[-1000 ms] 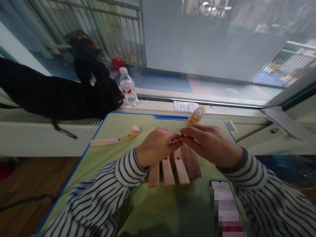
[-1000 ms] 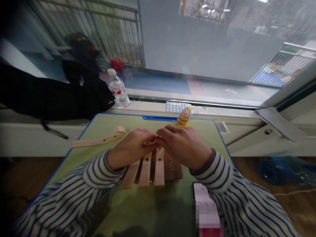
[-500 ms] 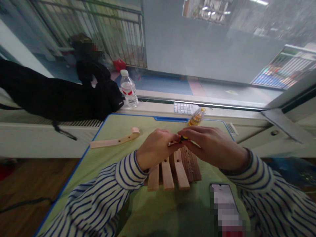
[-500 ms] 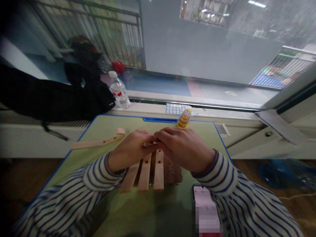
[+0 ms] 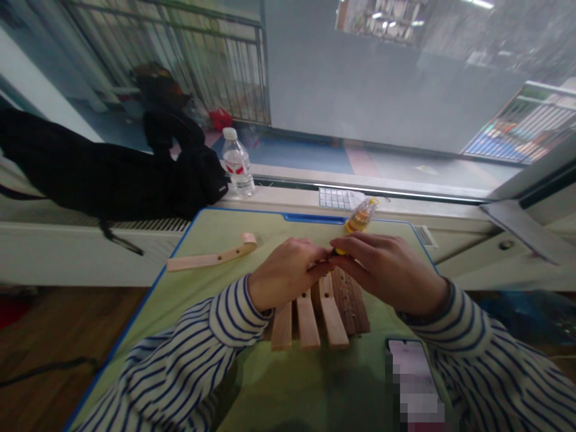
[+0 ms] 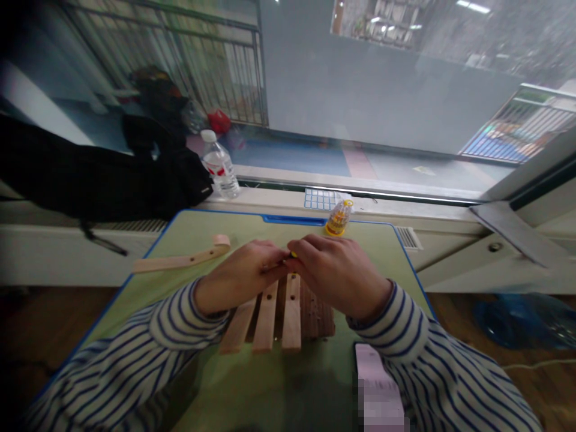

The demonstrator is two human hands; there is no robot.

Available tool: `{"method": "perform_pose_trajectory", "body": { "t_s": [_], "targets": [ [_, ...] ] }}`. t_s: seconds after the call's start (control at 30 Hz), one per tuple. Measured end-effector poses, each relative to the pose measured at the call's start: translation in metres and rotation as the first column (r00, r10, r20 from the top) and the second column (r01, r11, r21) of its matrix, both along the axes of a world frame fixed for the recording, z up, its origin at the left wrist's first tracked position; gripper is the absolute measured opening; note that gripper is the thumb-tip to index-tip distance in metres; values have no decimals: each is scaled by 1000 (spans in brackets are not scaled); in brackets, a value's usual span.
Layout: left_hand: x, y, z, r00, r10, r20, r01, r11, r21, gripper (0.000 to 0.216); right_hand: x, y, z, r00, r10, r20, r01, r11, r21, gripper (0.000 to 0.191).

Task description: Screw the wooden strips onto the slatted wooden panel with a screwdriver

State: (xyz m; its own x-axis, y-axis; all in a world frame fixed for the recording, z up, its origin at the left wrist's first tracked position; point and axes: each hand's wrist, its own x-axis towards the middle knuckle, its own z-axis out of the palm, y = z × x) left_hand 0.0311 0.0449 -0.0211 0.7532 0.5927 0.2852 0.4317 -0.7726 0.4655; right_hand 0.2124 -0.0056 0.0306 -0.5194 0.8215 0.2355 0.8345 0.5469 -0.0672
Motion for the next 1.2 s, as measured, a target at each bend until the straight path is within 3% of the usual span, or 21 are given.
{"method": "perform_pose_trajectory", "body": {
  "t_s": [0.23, 0.6, 1.2],
  "targets": [
    [2, -2, 2, 997, 76, -11, -75, 996, 56, 25, -1, 0, 0, 1000, -11, 0, 11, 1000, 6, 28],
    [1, -1, -2, 998, 56, -32, -54, 996, 67, 32, 1, -3, 8, 997, 74, 21, -73, 995, -64, 27],
    [2, -1, -2, 999, -33, -7, 33, 999, 17, 27, 1, -1, 3, 999, 5, 33, -5, 1000, 13, 27]
  ]
}}
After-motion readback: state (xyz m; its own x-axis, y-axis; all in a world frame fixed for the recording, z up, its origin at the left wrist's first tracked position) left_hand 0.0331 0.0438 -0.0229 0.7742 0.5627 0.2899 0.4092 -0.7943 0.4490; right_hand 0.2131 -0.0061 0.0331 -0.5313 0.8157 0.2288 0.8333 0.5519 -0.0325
